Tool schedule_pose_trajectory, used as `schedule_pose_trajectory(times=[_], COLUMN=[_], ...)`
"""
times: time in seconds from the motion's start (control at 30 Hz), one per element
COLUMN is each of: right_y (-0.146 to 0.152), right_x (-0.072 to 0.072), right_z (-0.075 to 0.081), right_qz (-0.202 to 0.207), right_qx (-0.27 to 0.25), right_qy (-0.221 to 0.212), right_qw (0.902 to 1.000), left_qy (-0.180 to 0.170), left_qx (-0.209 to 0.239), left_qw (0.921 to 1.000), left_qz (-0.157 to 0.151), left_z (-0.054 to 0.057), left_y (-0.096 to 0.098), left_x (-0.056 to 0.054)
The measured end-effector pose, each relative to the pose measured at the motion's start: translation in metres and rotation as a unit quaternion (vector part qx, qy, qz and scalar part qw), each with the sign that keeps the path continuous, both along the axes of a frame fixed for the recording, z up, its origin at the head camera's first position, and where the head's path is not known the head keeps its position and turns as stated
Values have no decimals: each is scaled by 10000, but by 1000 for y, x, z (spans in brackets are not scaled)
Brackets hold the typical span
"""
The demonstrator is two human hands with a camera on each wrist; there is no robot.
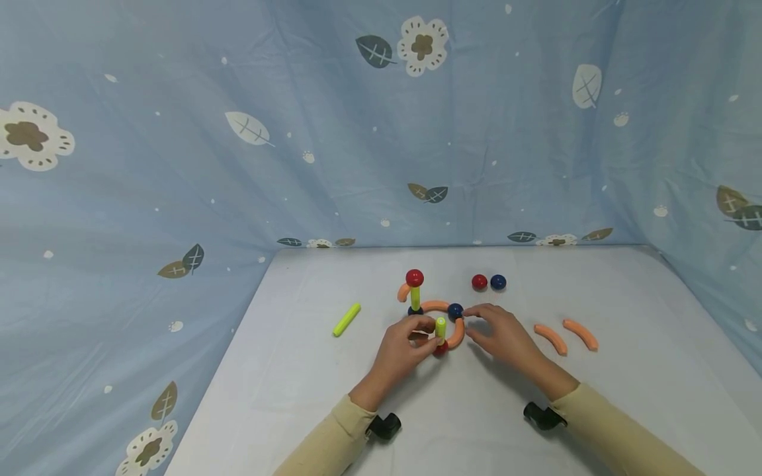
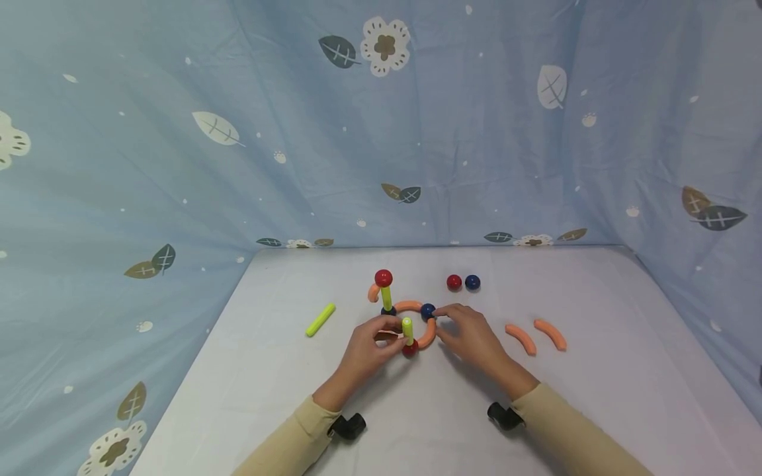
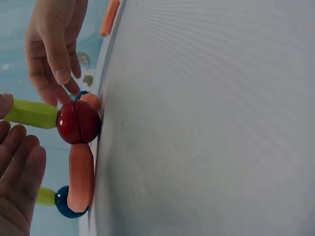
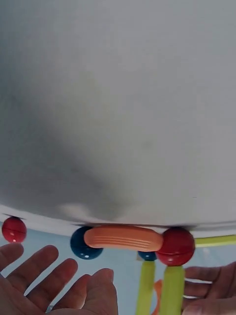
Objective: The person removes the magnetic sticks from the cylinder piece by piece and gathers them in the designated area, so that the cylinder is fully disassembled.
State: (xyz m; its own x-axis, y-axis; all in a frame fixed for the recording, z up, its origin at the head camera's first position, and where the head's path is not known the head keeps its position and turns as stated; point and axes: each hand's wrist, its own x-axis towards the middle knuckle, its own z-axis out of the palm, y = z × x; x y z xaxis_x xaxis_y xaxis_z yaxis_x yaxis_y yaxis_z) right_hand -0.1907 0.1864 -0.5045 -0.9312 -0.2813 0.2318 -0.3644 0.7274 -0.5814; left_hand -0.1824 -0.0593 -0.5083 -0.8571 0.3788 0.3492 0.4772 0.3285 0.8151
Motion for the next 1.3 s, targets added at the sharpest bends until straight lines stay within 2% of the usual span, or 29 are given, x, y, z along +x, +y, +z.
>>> schedule_pose_trajectory(times=[0.1, 0.27, 0.47, 0.6, 0.77, 0.9, 1.03, 1.3], right_y=[-3, -8, -13, -18, -27, -33, -38, -43], right_x=[5, 12, 19, 22, 24, 24, 24, 23], right_z=[1, 2, 4, 4, 6, 6, 6, 5], right_qz=[1, -4, 67, 187, 362, 422, 365, 232], right_qx=[-48, -137, -226, -436, -784, -873, -899, -964], right_qy=[-24, -90, -156, -145, -169, -219, -272, -261], right_qw=[10000, 9999, 9996, 9988, 9961, 9950, 9949, 9947], left_qy=[96, 281, 90, 84, 339, 573, 687, 1048], left_qx=[-204, -1083, -1704, -1810, -1925, -2027, -2128, -2002], left_qw=[9997, 9933, 9842, 9825, 9800, 9767, 9735, 9732], left_qz=[25, 306, 461, 438, 383, 409, 471, 429], left_z=[-3, -5, -8, -11, -12, -13, -13, -16], left_y=[-5, -12, -18, -19, -16, -13, -10, -8], left_x=[0, -1, -1, -2, -5, -7, -7, -9])
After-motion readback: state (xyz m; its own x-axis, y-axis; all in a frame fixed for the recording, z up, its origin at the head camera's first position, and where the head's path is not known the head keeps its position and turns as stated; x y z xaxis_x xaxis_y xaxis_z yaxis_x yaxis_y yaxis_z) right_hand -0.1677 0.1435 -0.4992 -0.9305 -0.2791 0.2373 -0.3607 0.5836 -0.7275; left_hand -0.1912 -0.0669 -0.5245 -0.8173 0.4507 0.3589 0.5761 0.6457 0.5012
